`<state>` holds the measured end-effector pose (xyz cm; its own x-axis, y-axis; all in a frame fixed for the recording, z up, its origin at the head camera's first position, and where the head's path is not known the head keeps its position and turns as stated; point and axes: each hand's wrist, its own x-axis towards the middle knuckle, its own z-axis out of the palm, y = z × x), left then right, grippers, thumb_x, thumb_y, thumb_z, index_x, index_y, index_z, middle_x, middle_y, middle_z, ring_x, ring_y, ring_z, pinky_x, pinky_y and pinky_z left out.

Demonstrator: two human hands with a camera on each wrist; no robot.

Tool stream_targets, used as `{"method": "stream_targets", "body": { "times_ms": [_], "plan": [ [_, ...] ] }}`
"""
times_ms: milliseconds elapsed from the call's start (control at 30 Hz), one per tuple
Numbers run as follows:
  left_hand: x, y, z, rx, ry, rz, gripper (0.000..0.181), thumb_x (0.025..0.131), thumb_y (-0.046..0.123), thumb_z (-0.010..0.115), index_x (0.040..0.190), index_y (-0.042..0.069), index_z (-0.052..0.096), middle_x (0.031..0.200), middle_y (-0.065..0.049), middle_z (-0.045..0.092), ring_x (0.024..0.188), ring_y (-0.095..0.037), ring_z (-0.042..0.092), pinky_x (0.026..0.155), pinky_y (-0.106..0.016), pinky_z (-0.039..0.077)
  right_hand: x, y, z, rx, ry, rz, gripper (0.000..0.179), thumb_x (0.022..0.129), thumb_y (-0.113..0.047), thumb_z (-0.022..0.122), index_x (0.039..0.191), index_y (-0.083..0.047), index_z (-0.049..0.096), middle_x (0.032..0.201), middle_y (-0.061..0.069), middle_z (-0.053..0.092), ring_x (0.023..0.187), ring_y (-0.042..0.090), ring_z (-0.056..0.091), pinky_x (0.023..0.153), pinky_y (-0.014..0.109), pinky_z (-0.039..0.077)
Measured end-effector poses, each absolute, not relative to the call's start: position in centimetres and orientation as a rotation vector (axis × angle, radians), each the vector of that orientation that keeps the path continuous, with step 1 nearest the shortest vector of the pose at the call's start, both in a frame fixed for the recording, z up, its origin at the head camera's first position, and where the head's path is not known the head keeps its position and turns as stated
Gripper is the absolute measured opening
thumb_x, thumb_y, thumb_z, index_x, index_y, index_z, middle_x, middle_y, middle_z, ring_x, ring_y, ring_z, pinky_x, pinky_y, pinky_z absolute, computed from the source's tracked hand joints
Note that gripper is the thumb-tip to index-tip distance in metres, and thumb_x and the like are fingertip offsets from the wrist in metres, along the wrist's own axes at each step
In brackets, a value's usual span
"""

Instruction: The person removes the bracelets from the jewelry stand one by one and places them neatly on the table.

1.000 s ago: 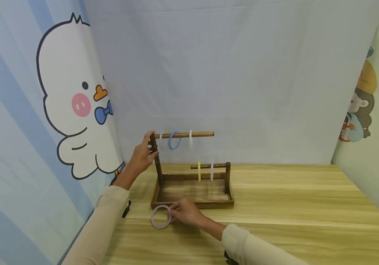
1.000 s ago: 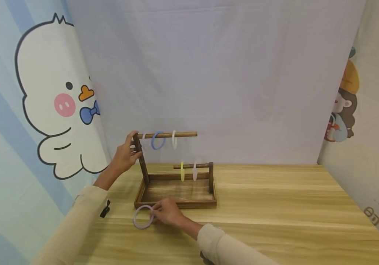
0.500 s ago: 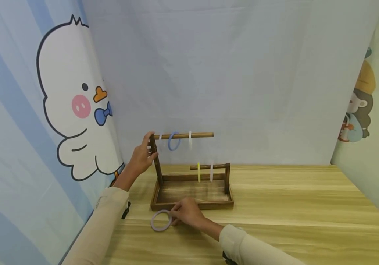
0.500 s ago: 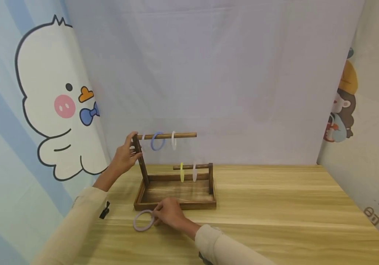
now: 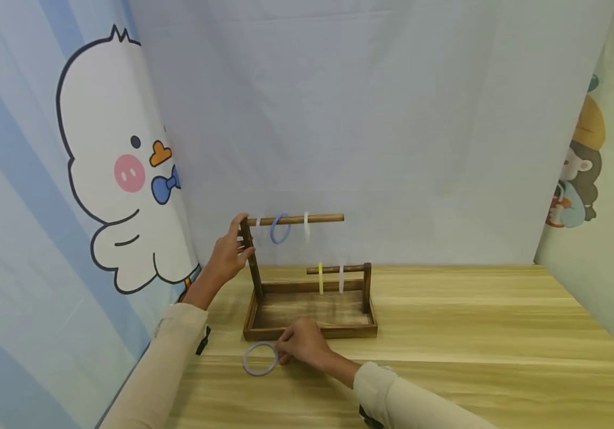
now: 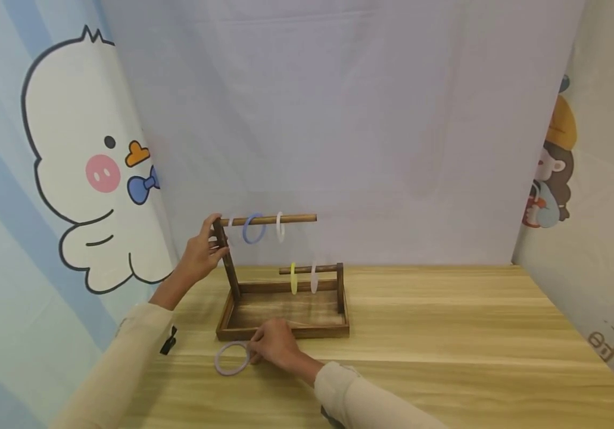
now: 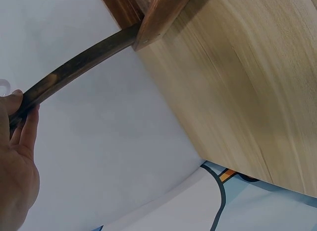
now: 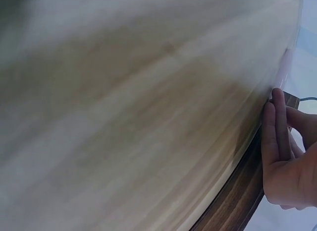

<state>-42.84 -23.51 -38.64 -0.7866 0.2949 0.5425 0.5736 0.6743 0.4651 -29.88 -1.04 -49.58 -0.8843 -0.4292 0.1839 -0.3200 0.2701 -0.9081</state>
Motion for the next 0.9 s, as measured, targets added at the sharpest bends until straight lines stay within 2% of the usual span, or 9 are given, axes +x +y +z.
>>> {"method": "stream_targets", "body": {
  "times_ms": [200,333,433,633,900],
  "plan": [
    [-42.8,-23.5,-38.7,-0.682,-2.459,-0.892,0.085,0.094,-0.006,0.072,0.160,0.013,0.022,0.129,-0.034,0.059,0.111,-0.048,0.069,0.092,-0.050,0.062,-29.6,-0.9,-49.1,-0.741,2.442,-1.669,0.007,0.090,0.006,0.076,0.088,0.013,0.077,0.079,0.021,0.075,0.063,0.033,0.076,0.057,0.033,0.065],
    [-42.9,-23.5,-38.8,-0.682,-2.460,-0.887,0.085,0.094,-0.006,0.072,0.160,0.013,0.022,0.129,-0.034,0.059,0.110,-0.048,0.069,0.092,-0.049,0.062,-29.8,-0.6,-48.5,-0.832,2.566,-1.567,0.009,0.090,-0.002,0.079,0.091,0.007,0.079,0.085,0.018,0.077,0.063,0.026,0.076,0.055,0.022,0.062],
    [-42.9,-23.6,-38.8,-0.680,-2.458,-0.880,0.085,0.094,-0.007,0.073,0.160,0.012,0.023,0.129,-0.034,0.060,0.110,-0.047,0.070,0.092,-0.049,0.062,-30.2,-0.3,-47.7,-0.881,2.617,-1.531,0.011,0.090,-0.006,0.080,0.093,0.005,0.080,0.085,0.015,0.078,0.063,0.026,0.076,0.053,0.016,0.058],
    [-42.8,-23.6,-38.6,-0.680,-2.461,-0.879,0.085,0.094,-0.007,0.073,0.160,0.011,0.023,0.128,-0.034,0.061,0.109,-0.048,0.070,0.091,-0.049,0.062,-31.1,0.2,-46.1,-0.946,2.621,-1.579,0.016,0.091,-0.006,0.080,0.096,0.009,0.078,0.082,0.018,0.077,0.065,0.036,0.075,0.051,0.017,0.057],
    [-42.7,-23.6,-38.7,-0.675,-2.458,-0.868,0.085,0.094,-0.007,0.072,0.160,0.012,0.023,0.128,-0.035,0.061,0.110,-0.049,0.069,0.091,-0.049,0.062,-31.9,1.0,-44.5,-0.936,2.700,-1.581,0.021,0.091,-0.010,0.080,0.102,0.009,0.077,0.086,0.019,0.078,0.066,0.022,0.076,0.054,0.019,0.060]
  ]
}}
